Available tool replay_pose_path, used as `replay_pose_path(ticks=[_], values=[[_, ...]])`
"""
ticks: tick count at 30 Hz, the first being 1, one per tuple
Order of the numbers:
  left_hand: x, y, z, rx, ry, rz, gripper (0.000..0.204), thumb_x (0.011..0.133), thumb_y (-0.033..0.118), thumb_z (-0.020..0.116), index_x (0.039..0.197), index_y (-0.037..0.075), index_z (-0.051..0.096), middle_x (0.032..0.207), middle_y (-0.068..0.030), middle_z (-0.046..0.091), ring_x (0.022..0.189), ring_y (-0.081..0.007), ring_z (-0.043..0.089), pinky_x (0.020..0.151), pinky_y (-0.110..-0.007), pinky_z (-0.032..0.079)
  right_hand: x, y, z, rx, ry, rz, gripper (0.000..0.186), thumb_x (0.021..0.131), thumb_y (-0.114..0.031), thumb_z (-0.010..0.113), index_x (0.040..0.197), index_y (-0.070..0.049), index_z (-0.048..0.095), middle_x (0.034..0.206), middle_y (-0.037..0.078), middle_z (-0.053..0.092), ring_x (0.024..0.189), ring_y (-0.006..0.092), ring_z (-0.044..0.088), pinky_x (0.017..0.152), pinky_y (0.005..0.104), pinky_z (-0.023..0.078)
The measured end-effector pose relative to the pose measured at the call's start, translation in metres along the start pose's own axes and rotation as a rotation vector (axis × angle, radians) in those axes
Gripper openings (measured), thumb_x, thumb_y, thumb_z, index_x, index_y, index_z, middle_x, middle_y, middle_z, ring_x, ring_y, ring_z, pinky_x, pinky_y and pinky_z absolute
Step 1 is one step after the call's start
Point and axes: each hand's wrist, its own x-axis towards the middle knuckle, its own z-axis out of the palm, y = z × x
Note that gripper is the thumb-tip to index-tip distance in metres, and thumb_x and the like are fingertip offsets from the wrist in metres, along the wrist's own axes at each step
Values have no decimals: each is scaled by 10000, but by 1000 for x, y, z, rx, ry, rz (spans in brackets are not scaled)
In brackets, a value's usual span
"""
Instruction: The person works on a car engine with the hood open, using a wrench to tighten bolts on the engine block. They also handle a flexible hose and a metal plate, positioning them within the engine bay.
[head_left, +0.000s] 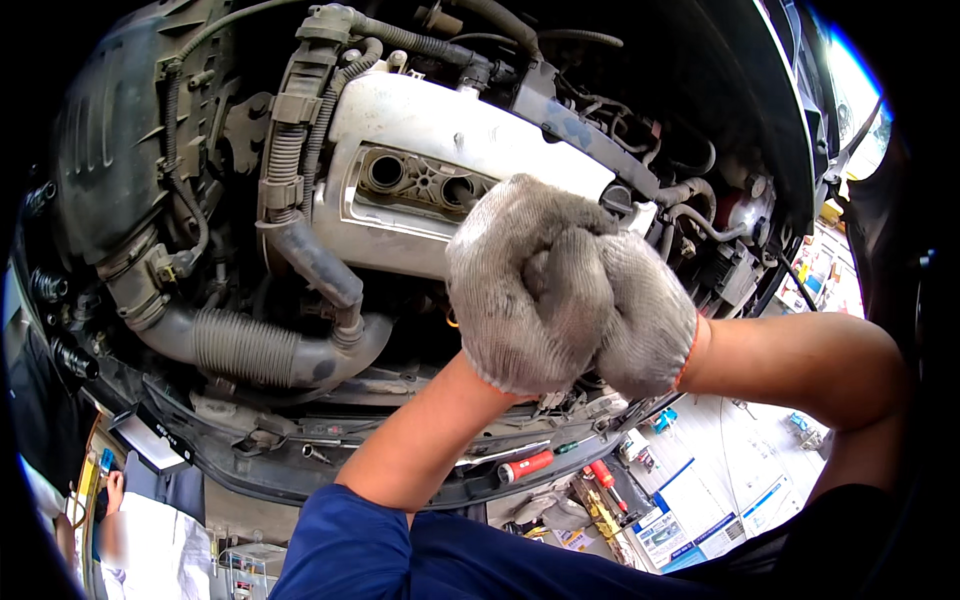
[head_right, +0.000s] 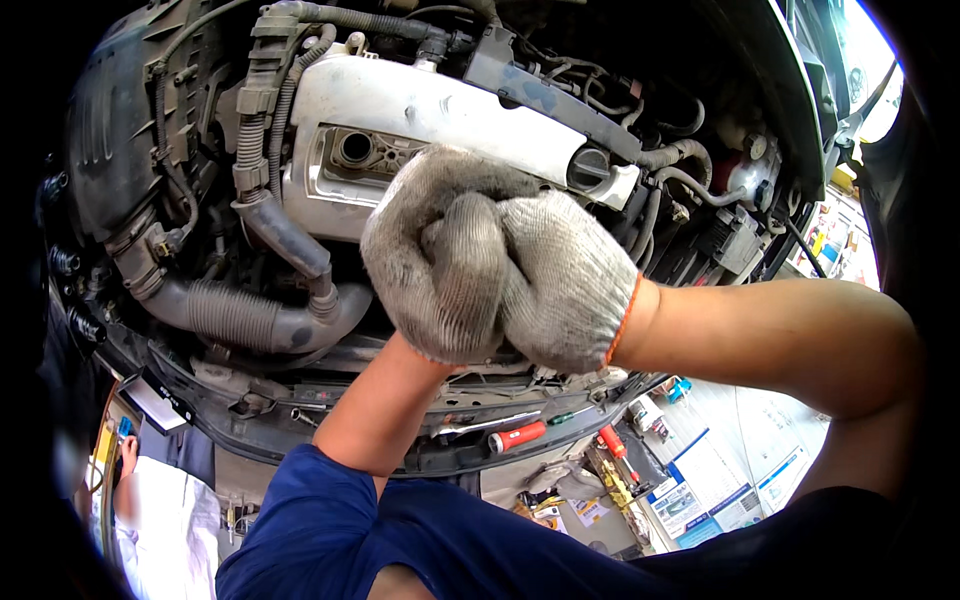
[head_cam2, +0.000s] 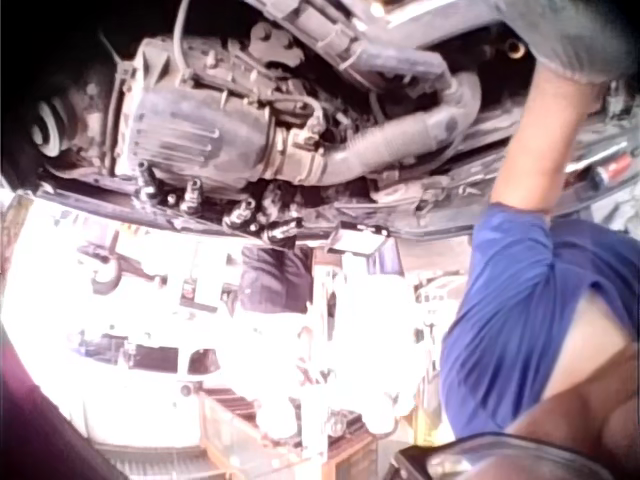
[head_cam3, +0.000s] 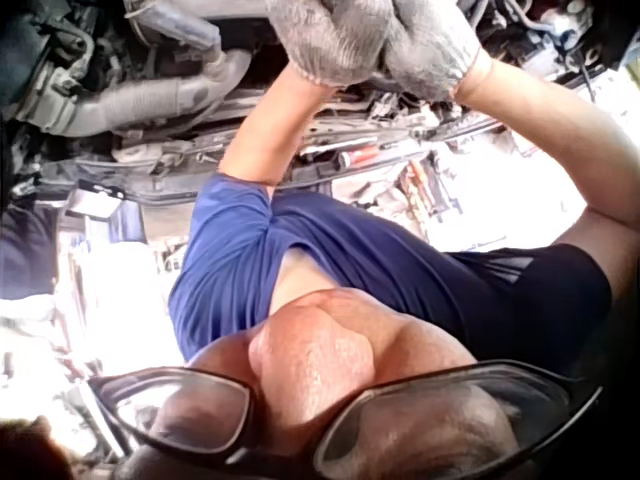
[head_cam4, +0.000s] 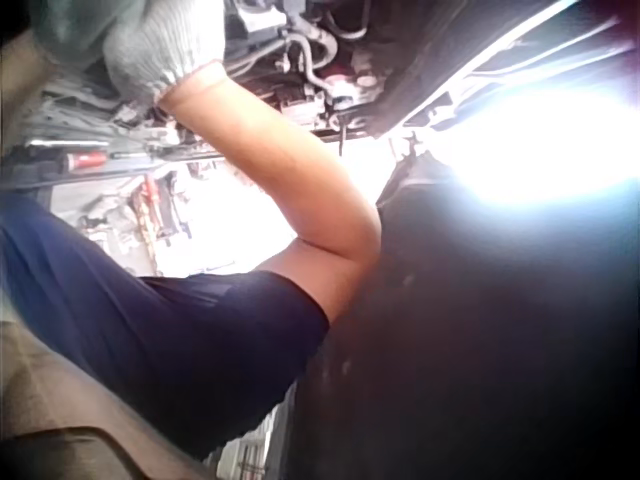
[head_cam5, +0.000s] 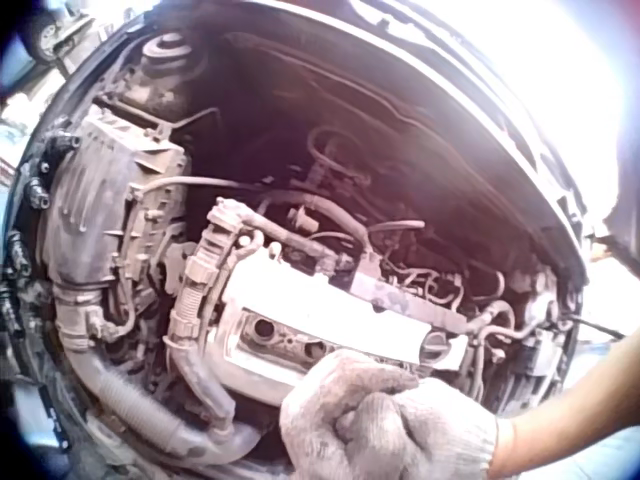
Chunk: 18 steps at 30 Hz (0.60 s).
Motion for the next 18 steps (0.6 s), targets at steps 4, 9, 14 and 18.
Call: replay_pose_path(ticks=[4,9,14,18], values=[[1,0,-7,141,-103,68,221,999,150,670,1102,-19,770,1031,-183,750,935,-331,735,853,-438,599,10,1,-2,-76,37,-81,315,992,-130,636,1250,-3,766,1165,257,802,1100,482,753,987,527,614],[-6,27,-61,551,-98,320,363,1056,276,625,1285,5,698,1197,-213,732,1134,-405,698,1028,-518,539,13,-39,-12,-257,-111,267,565,980,-442,790,1396,-61,753,1182,226,827,1127,377,801,1017,463,627],[-59,56,-166,1065,-170,217,356,970,228,698,1283,59,704,1234,-175,711,1183,-404,670,1076,-546,503,-5,-49,3,-518,-25,366,615,894,-541,836,1376,-162,792,1149,173,841,1088,378,802,988,461,635],[-74,47,-216,1370,-299,252,377,942,173,740,1295,51,691,1185,-178,718,1128,-402,687,1126,-571,472,-11,-53,10,-483,101,326,476,906,-449,849,1275,-149,828,1078,168,844,1006,345,818,952,443,646]])
